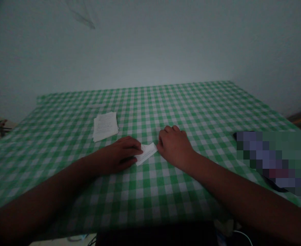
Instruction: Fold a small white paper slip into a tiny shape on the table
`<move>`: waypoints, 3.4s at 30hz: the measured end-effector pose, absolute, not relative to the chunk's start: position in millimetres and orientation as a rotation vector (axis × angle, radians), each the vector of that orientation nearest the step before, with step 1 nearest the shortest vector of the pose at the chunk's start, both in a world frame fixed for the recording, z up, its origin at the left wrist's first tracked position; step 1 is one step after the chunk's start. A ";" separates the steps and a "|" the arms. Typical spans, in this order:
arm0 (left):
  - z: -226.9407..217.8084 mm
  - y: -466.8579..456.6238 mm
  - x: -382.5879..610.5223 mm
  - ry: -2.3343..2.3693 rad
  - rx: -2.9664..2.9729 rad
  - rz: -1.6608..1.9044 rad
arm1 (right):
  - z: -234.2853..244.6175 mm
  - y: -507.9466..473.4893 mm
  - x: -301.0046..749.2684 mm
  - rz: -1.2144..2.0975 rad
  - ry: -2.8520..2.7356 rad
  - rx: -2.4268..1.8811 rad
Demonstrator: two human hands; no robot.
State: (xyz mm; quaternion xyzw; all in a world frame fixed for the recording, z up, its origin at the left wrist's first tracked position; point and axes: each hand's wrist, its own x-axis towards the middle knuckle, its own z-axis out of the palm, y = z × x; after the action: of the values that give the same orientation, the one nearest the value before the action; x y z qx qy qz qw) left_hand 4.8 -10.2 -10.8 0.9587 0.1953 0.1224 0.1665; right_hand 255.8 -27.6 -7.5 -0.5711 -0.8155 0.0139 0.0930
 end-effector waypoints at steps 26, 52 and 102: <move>-5.8 -6.9 -1.6 0.584 2.825 0.738 | 3.2 -48.3 250.7 -0.147 -2.326 -1.038; -17.9 -9.0 7.4 0.756 2.761 0.361 | 5.8 -60.1 244.0 0.597 -2.451 -1.144; -18.2 -13.0 16.4 1.051 2.785 0.397 | -16.1 -43.4 246.8 0.305 -2.336 -1.163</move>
State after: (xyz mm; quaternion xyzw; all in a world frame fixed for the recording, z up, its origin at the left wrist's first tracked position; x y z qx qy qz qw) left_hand 16.4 -13.0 -18.2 0.9252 0.3491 0.1318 0.0693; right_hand 246.8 -43.4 -16.1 -0.4281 -0.8599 0.1124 0.2545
